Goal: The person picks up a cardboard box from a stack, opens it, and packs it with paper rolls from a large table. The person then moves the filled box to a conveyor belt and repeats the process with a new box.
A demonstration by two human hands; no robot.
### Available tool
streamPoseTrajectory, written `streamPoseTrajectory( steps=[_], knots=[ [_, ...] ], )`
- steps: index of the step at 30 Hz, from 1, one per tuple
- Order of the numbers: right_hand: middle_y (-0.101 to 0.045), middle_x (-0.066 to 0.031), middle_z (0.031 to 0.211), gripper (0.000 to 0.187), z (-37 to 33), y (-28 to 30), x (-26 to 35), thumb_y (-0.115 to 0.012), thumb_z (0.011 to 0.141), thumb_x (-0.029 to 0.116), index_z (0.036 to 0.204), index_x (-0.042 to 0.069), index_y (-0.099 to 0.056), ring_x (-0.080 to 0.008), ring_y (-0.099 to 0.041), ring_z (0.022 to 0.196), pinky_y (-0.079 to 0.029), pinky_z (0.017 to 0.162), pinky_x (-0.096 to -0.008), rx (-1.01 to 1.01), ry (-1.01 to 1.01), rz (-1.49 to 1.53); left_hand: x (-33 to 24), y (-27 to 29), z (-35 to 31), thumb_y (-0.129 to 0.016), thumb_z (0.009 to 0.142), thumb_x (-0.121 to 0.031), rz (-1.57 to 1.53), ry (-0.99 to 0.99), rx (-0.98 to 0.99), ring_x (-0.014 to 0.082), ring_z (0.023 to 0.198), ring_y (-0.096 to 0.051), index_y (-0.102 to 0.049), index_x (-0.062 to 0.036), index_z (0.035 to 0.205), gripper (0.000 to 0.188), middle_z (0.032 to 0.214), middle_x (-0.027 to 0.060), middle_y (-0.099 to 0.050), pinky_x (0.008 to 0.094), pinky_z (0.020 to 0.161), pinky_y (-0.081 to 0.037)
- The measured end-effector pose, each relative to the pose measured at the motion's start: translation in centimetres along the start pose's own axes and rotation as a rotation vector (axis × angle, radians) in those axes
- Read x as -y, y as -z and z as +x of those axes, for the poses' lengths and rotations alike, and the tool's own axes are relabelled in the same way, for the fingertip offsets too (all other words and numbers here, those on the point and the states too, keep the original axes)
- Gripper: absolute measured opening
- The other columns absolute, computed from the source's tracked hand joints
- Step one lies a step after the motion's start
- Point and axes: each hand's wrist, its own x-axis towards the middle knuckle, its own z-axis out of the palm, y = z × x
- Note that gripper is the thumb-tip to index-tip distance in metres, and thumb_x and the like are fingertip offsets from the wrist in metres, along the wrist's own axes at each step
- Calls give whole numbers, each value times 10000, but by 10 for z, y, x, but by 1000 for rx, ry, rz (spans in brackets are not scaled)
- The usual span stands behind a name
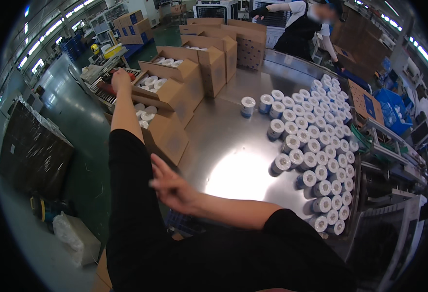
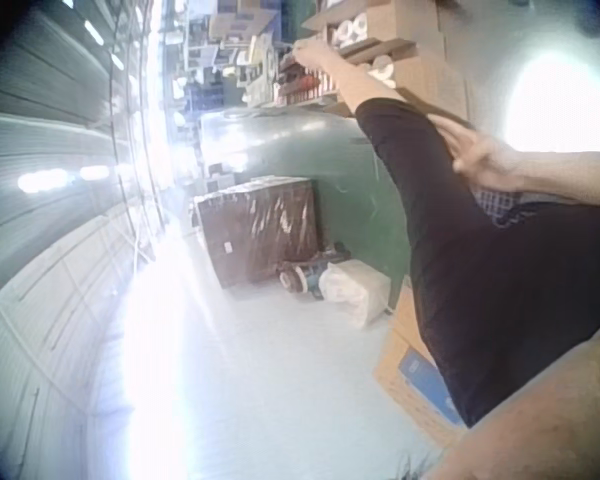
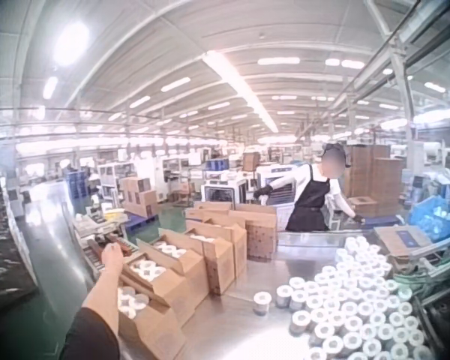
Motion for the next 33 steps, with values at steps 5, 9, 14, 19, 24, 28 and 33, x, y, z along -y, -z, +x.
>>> streamPoseTrajectory(
  steps=[5, 9, 14, 19, 24, 28, 33],
  knots=[
    [-457, -61, 1259, 682, -124, -30, 33, -645, 853, 350, 1358, 72, -282, -138, -469, 1126, -407, 946, -264, -44, -149, -56, -71, 11, -62, -442, 877, -200, -697, 567, -164, 296, 758, -612, -623, 17, 882, 282, 895, 170, -631, 376, 678, -497],
    [-481, -40, 1236, 615, -220, -45, 21, -626, 875, 298, 1347, 56, -313, -114, -467, 1129, -428, 913, -243, 120, -303, -246, -113, 55, -113, -430, 876, -141, -1197, 698, -222, 166, 614, -582, -603, 2, 827, 230, 761, 89, -612, 263, 527, -490],
    [-437, -90, 1282, 649, -276, -64, 26, -659, 850, 201, 1344, 16, -281, -170, -414, 1211, -338, 1037, -312, 201, -460, -110, -92, 132, -180, -428, 862, -178, -1136, 671, -309, 154, 505, -548, -617, -48, 785, 241, 649, 52, -595, 259, 445, -415],
    [-296, -147, 1380, 836, -310, -67, 5, -712, 797, 170, 1385, 4, -142, -225, -345, 1277, -297, 1079, -355, 234, -593, -110, -41, 229, -268, -427, 855, -190, -958, 834, -500, 150, 541, -548, -617, -64, 727, 261, 673, 51, -602, 291, 480, -406],
    [-340, -126, 1359, 818, -341, -74, 22, -711, 789, 159, 1384, 3, -172, -219, -346, 1275, -308, 1066, -347, 435, -745, -227, 19, 332, -369, -446, 839, -247, -333, 874, -534, 272, 753, -619, -657, 6, 898, 334, 902, 172, -650, 373, 679, -471],
    [-409, -110, 1320, 715, -338, -63, 21, -669, 827, 231, 1361, 9, -248, -209, -365, 1263, -319, 1046, -325, 554, -1090, -185, 56, 380, -464, -438, 821, -335, 498, 886, -223, 404, 1061, -554, -631, 20, 1060, 470, 1116, 249, -592, 431, 912, -430],
    [-434, -95, 1311, 616, -347, -52, -28, -606, 873, 300, 1348, 47, -308, -183, -407, 1227, -318, 1041, -315, 423, -1193, 32, 63, 396, -576, -498, 837, -445, 664, 975, 25, 348, 1272, -384, -478, -127, 1309, 570, 1375, 180, -416, 518, 1000, -321]
  ],
)
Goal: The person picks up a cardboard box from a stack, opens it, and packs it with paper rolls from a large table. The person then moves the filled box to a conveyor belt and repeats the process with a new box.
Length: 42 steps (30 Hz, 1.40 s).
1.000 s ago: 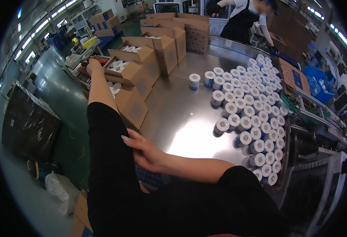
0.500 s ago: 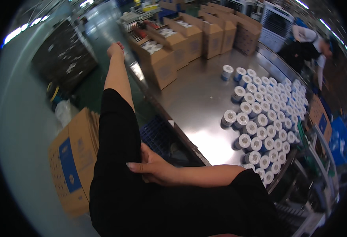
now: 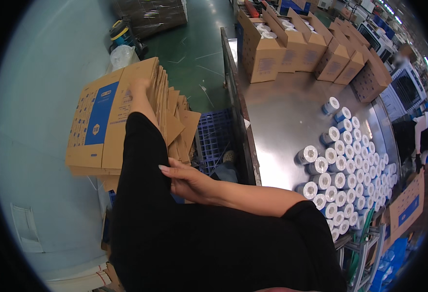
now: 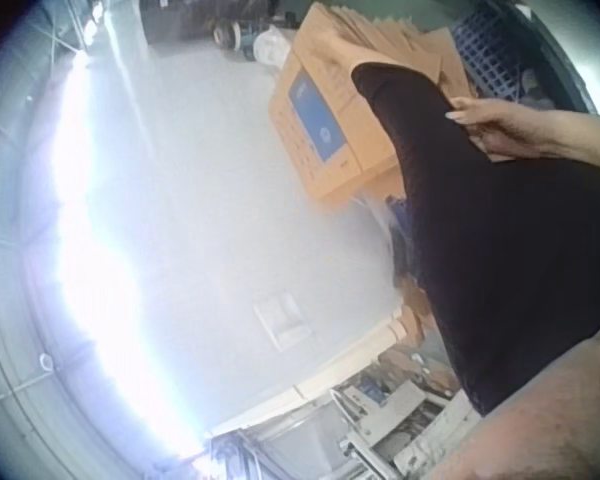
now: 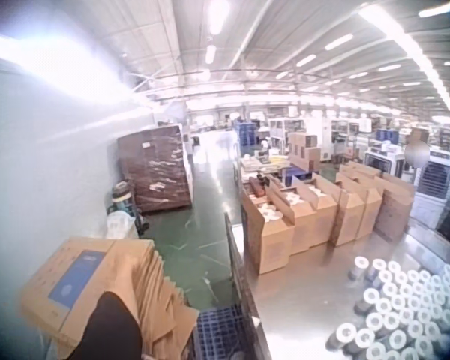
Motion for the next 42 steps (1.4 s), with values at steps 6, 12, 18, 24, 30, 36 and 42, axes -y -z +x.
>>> streamPoseTrajectory(
  steps=[6, 12, 18, 24, 30, 36, 42],
  knots=[
    [-475, -64, 1279, 525, -28, 5, -7, -590, 881, 224, 1324, 40, -377, -158, -443, 1185, -342, 993, -285, -2, -43, -125, 9, -16, -51, -453, 823, -596, 224, 161, 74, 365, 1375, -77, -130, -94, 1454, 868, 1516, 118, -99, 689, 1005, -89],
    [-618, -1, 954, 247, -54, 12, 10, -598, 882, 224, 1052, 45, -592, -66, -561, 873, -428, 796, -217, 13, 53, -264, 20, -18, -48, -373, 871, -570, 241, 83, 60, 373, 1357, -113, -140, -15, 1429, 821, 1492, 170, -127, 672, 1008, -135],
    [-611, 24, 956, 248, -68, 38, 13, -592, 897, 213, 1079, 45, -585, -51, -561, 818, -442, 742, -191, -172, 153, -355, 1, -26, -38, -409, 922, -334, 445, -213, 192, 356, 1142, -510, -568, 0, 1162, 441, 1249, 219, -517, 507, 905, -426],
    [-639, -10, 922, 215, -83, 57, -20, -589, 894, 241, 1027, 72, -605, -74, -579, 813, -458, 701, -210, -281, 244, -542, 116, 32, 39, -476, 867, -157, 631, -303, 30, 337, 945, -630, -676, -59, 1002, 261, 1021, 178, -651, 444, 793, -508],
    [-646, -37, 893, 191, -127, 117, -8, -578, 889, 217, 984, 55, -614, -93, -589, 797, -465, 715, -227, -715, 340, -516, 24, 13, 36, -488, 858, -138, 663, -297, -292, 335, 885, -637, -645, -36, 983, 226, 960, 177, -655, 414, 716, -517],
    [-647, -39, 862, 161, -133, 122, 21, -582, 881, 182, 948, 39, -617, -78, -594, 758, -471, 676, -199, -824, 474, -527, -38, 198, -12, -456, 853, -70, 482, -534, -685, 379, 825, -609, -549, -28, 1070, 240, 907, 184, -633, 458, 697, -491],
    [-579, -143, 1065, 530, -148, 132, 72, -715, 764, 318, 1154, 11, -529, -232, -557, 958, -458, 819, -335, -1245, 714, -1067, -127, 323, -213, -442, 819, 17, 102, -1003, -579, 356, 745, -595, -552, -33, 1023, 237, 824, 170, -618, 413, 660, -461]
  ],
)
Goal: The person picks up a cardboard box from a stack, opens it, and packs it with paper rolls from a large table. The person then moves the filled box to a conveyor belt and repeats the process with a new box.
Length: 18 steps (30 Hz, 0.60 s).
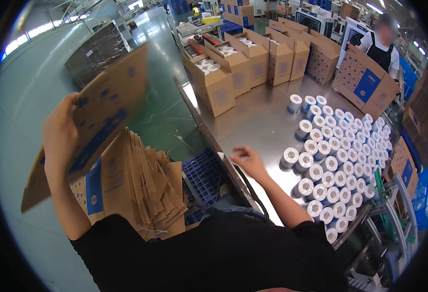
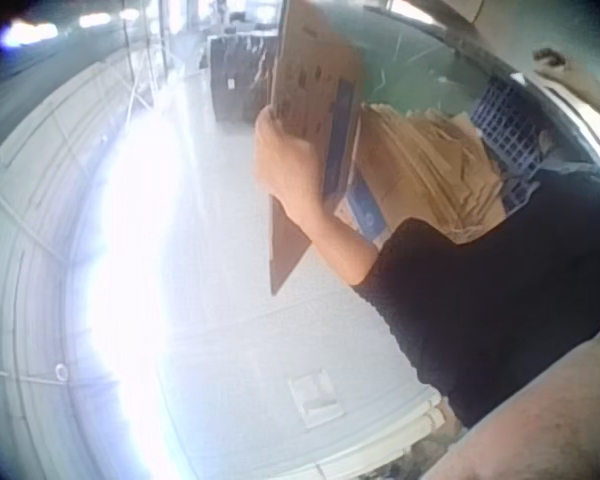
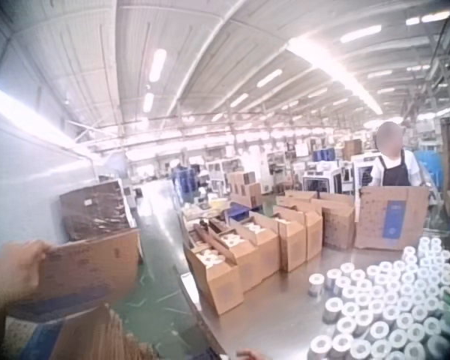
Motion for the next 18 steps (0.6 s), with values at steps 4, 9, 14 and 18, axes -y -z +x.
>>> streamPoseTrajectory(
  steps=[4, 9, 14, 18],
  knots=[
    [-370, -209, 1369, 995, 23, 44, 19, -809, 635, 384, 1376, 5, -264, -369, -369, 1256, -285, 1049, -421, -305, 461, -442, -42, 16, 9, -461, 814, 26, -502, -469, -44, 319, 694, -601, -590, 26, 940, 180, 807, 162, -623, 330, 648, -452],
    [-577, -154, 1163, 690, -21, 137, 34, -809, 630, 254, 1206, 12, -515, -238, -551, 1066, -407, 928, -355, -187, 130, -406, -33, -23, 30, -465, 888, -30, -980, -531, -293, 144, 808, -577, -593, 66, 1023, 209, 900, 92, -628, 259, 731, -427],
    [-674, -34, 793, 255, -128, 162, 40, -777, 656, 68, 887, 10, -683, -82, -599, 734, -492, 659, -250, -545, -21, -259, -37, -92, 93, -487, 927, -108, -1576, -406, -193, 87, 878, -544, -574, 47, 1112, 256, 945, 36, -612, 210, 825, -371],
    [-587, -2, 582, 214, -198, 146, 41, -812, 588, 93, 689, 4, -646, -57, -503, 556, -403, 515, -237, -1009, 25, -489, -53, -193, 142, -502, 916, -109, -1908, -351, -4, 95, 944, -543, -561, 39, 1130, 267, 1010, 33, -614, 229, 867, -373]
  ],
)
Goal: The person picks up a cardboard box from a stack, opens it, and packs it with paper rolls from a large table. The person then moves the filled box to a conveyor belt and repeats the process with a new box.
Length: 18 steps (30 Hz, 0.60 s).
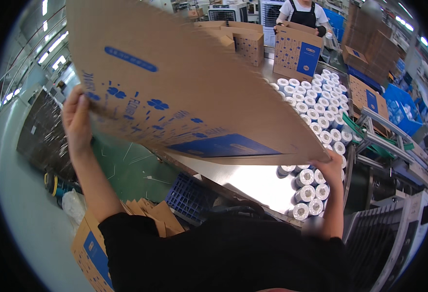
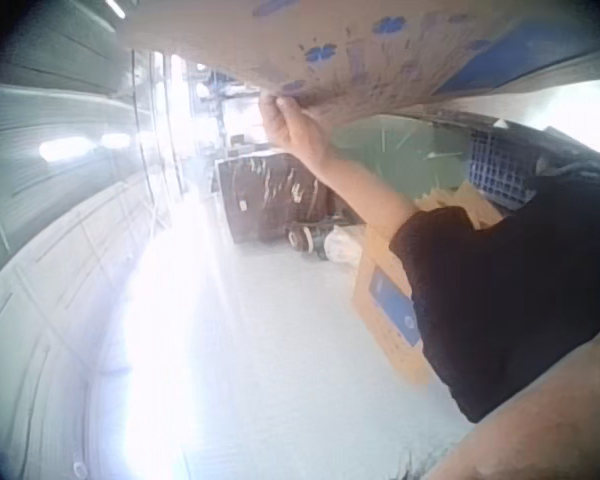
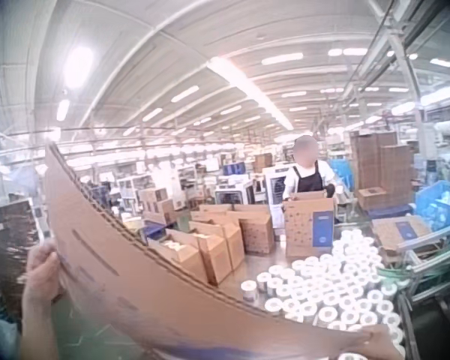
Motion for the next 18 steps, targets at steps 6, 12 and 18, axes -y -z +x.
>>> streamPoseTrajectory(
  steps=[6, 12, 18],
  knots=[
    [-572, -101, 551, 253, -60, 0, 93, -835, 536, 188, 602, 66, -624, -273, -562, 507, -415, 481, -328, -109, 76, -525, 160, -44, -23, -519, 840, -29, 130, 370, 3, 201, 1097, -512, -528, 5, 1177, 339, 1186, 102, -547, 310, 993, -344],
    [-532, -118, 569, 300, -70, -61, 94, -777, 609, 230, 618, 57, -533, -310, -541, 552, -389, 503, -408, 153, 89, -772, 162, -125, -93, -639, 755, -114, 757, -124, 250, 333, 1189, -427, -549, -24, 1105, 372, 1175, 138, -518, 489, 997, -309],
    [-527, -189, 1094, 485, -80, -68, 72, -695, 685, 195, 1108, 26, -527, -384, -458, 1113, -322, 953, -490, -36, 201, -899, 203, -169, -117, -552, 875, -241, 636, -43, 243, 298, 1270, -383, -586, -128, 1136, 287, 1182, 86, -554, 562, 1055, -215]
  ],
)
